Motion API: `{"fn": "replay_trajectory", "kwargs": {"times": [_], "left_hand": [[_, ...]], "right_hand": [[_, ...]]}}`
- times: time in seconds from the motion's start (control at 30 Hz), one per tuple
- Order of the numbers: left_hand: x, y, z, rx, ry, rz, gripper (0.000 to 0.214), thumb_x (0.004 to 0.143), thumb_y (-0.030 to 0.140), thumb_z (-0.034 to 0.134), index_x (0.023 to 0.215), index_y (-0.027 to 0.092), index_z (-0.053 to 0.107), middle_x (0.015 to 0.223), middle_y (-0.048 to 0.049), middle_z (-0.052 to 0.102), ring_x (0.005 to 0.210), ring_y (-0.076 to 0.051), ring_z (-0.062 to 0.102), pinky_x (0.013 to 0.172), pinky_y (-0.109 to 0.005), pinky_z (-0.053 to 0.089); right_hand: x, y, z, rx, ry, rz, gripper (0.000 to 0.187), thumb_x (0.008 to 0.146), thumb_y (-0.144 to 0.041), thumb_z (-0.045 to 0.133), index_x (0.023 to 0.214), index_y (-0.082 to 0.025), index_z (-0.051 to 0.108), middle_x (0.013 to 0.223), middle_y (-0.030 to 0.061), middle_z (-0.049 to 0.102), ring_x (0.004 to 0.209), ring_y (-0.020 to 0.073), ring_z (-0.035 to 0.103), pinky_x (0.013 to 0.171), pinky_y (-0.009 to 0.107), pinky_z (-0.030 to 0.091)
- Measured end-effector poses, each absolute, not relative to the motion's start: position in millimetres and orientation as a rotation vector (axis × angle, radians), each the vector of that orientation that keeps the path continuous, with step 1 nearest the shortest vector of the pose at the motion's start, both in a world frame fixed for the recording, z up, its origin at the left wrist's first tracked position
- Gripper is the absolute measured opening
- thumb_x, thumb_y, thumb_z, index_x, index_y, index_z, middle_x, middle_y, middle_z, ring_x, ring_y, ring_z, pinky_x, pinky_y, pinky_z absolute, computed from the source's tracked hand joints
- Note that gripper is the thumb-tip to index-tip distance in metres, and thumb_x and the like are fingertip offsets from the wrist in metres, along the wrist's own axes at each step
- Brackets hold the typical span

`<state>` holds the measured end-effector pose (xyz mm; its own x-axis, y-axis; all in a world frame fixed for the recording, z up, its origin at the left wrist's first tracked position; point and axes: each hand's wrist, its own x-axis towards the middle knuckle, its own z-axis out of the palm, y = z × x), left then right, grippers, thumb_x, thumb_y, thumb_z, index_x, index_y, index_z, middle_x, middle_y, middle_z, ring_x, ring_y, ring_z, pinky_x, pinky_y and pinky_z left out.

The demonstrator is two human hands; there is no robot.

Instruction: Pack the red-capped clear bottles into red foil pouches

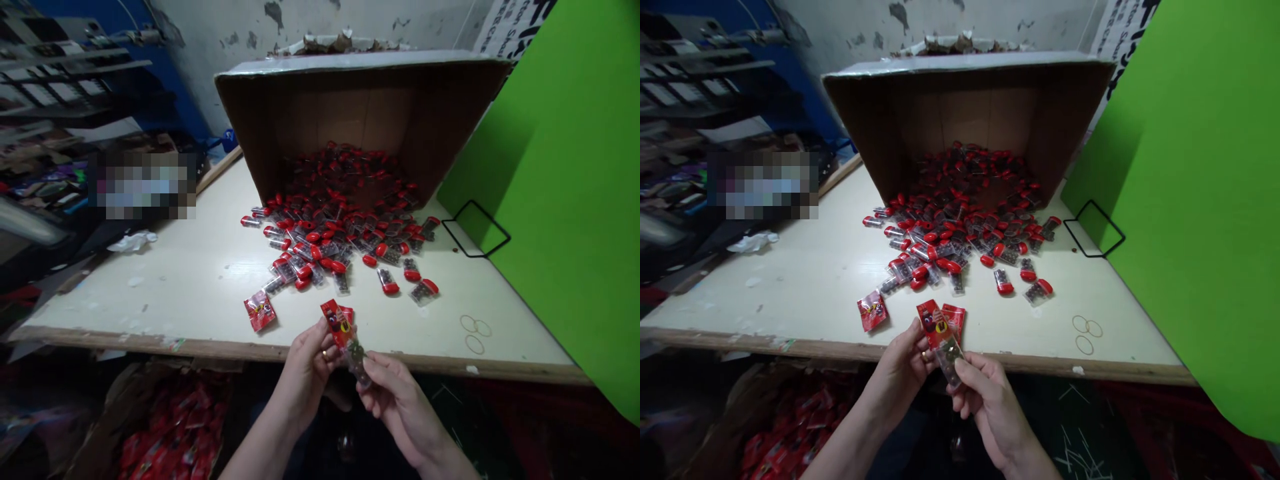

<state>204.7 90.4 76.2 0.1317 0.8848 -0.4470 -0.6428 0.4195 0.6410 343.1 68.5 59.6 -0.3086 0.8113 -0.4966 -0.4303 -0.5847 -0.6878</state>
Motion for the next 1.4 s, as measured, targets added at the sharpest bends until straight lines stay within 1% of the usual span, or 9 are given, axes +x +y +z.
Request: {"fn": "replay_trajectory", "kwargs": {"times": [0.1,0.23,0.37,0.5,0.63,0.77,0.93,1.1,1.4], "left_hand": [[206.2,92.6,79.2,0.317,0.869,1.089,0.036,0.077,0.041,0.063,0.097,0.012,0.068,0.089,-0.0118,0.07,0.068,-0.014,0.06,0.065,-0.025,0.045],[207.7,93.6,77.6,0.258,0.903,1.106,0.042,0.07,0.042,0.069,0.099,0.012,0.067,0.086,-0.012,0.071,0.069,-0.016,0.062,0.062,-0.025,0.044],[207.8,94.4,77.3,0.237,0.902,1.119,0.041,0.069,0.042,0.07,0.095,0.01,0.068,0.085,-0.0126,0.071,0.075,-0.019,0.064,0.065,-0.027,0.046],[207.3,95.9,79.6,0.236,0.978,1.125,0.042,0.068,0.044,0.071,0.091,0.009,0.069,0.082,-0.0125,0.071,0.073,-0.02,0.064,0.066,-0.029,0.047],[208.0,97.7,81.1,0.254,1.07,1.178,0.043,0.064,0.047,0.072,0.08,0.008,0.071,0.076,-0.0127,0.071,0.071,-0.02,0.064,0.062,-0.027,0.045],[209.3,99.0,79.4,0.303,1.102,1.194,0.042,0.063,0.048,0.072,0.077,0.008,0.071,0.071,-0.0119,0.07,0.067,-0.02,0.064,0.055,-0.025,0.042],[210.3,99.8,77.9,0.334,1.123,1.18,0.045,0.066,0.052,0.069,0.079,0.009,0.07,0.067,-0.0104,0.07,0.064,-0.02,0.064,0.055,-0.026,0.044],[211.5,100.0,79.5,0.333,1.091,1.188,0.042,0.07,0.05,0.066,0.078,0.009,0.067,0.065,-0.0089,0.068,0.06,-0.018,0.064,0.058,-0.027,0.046],[214.6,101.1,80.8,0.277,1.065,1.188,0.039,0.072,0.049,0.065,0.082,0.011,0.064,0.067,-0.0077,0.067,0.058,-0.017,0.062,0.054,-0.025,0.045]], "right_hand": [[342.6,67.2,61.0,-1.083,-0.542,1.993,0.024,0.078,-0.036,0.067,0.073,-0.012,0.063,0.06,0.0005,0.059,0.045,0.0044,0.045,0.041,0.013,0.029],[340.6,65.8,60.9,-1.092,-0.559,1.991,0.024,0.079,-0.035,0.066,0.073,-0.012,0.063,0.061,0.001,0.059,0.045,0.0044,0.045,0.04,0.013,0.029],[339.6,64.7,60.7,-1.076,-0.514,1.999,0.021,0.079,-0.031,0.066,0.072,-0.012,0.062,0.062,0.0,0.058,0.047,0.0042,0.046,0.043,0.013,0.032],[339.3,62.7,60.2,-1.094,-0.547,1.992,0.022,0.079,-0.032,0.066,0.072,-0.012,0.062,0.062,0.0002,0.058,0.046,0.004,0.045,0.041,0.013,0.031],[337.8,61.5,59.1,-1.108,-0.565,1.994,0.023,0.079,-0.033,0.067,0.071,-0.012,0.061,0.062,0.0008,0.058,0.046,0.0043,0.046,0.041,0.013,0.03],[337.1,62.5,58.0,-1.109,-0.54,2.03,0.024,0.078,-0.033,0.067,0.069,-0.012,0.06,0.061,0.0008,0.058,0.046,0.0042,0.045,0.041,0.012,0.031],[338.2,63.1,55.8,-1.085,-0.552,2.043,0.022,0.079,-0.031,0.066,0.07,-0.012,0.061,0.061,0.0005,0.059,0.046,0.0036,0.046,0.041,0.012,0.031],[337.0,60.6,55.3,-1.07,-0.603,2.031,0.022,0.08,-0.032,0.066,0.071,-0.011,0.062,0.062,0.0014,0.059,0.045,0.0038,0.045,0.041,0.013,0.03],[329.7,54.3,52.2,-1.17,-0.908,1.775,0.025,0.083,-0.037,0.061,0.074,-0.013,0.062,0.063,-0.0001,0.053,0.051,0.0071,0.046,0.044,0.016,0.036]]}}
